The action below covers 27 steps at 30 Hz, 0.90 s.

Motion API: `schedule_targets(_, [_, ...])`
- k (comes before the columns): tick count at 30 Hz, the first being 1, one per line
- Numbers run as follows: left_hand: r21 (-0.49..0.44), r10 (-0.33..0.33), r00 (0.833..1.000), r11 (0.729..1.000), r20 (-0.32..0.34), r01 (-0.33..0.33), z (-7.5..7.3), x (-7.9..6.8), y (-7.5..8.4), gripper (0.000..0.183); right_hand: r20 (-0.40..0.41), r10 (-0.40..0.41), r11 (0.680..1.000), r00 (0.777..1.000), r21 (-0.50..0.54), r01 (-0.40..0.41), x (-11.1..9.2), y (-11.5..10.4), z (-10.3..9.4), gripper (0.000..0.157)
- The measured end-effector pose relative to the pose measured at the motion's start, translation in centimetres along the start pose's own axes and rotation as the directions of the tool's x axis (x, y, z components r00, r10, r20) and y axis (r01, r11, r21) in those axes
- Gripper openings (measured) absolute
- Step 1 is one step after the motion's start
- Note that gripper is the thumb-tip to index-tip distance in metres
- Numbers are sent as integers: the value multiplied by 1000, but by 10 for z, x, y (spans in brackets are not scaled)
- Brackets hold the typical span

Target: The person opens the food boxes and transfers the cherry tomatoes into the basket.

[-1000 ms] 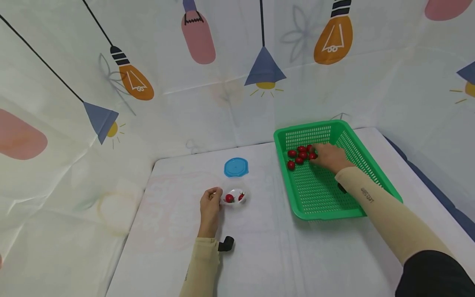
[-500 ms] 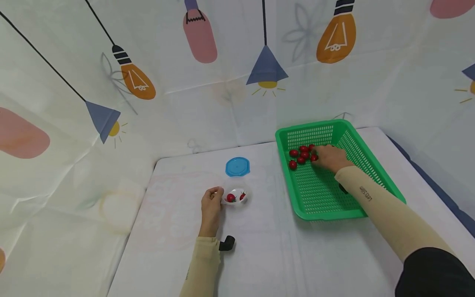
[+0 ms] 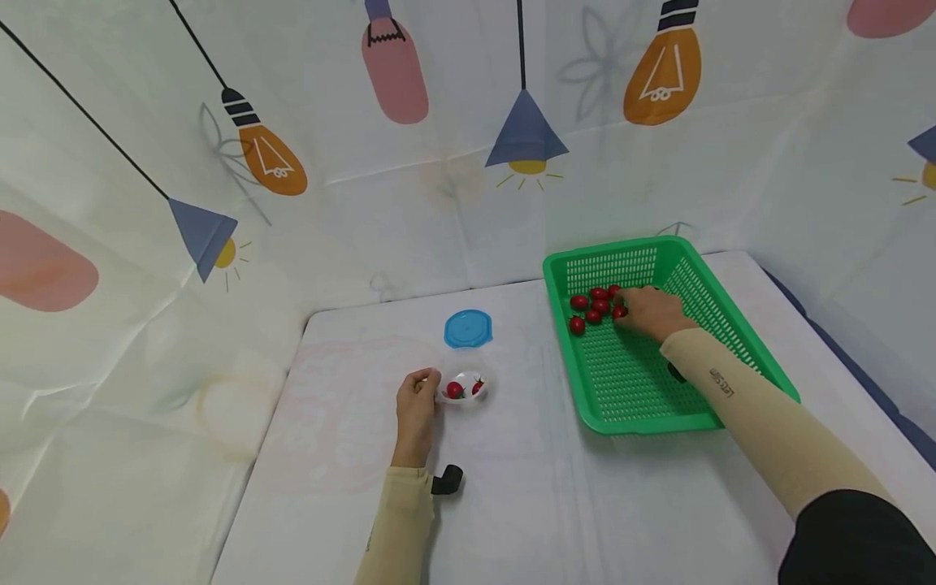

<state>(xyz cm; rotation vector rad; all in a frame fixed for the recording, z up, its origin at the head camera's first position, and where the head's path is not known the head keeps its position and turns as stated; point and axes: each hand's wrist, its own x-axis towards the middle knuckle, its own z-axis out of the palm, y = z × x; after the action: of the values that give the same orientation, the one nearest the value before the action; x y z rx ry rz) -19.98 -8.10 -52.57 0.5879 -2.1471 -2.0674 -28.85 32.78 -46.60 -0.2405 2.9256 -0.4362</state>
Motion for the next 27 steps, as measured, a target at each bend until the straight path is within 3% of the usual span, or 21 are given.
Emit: schedule_targets(27, [18, 4, 1000, 1000, 11, -4, 0, 2, 0, 28, -16, 4, 1000, 1000, 5, -3, -2, 1, -3, 55])
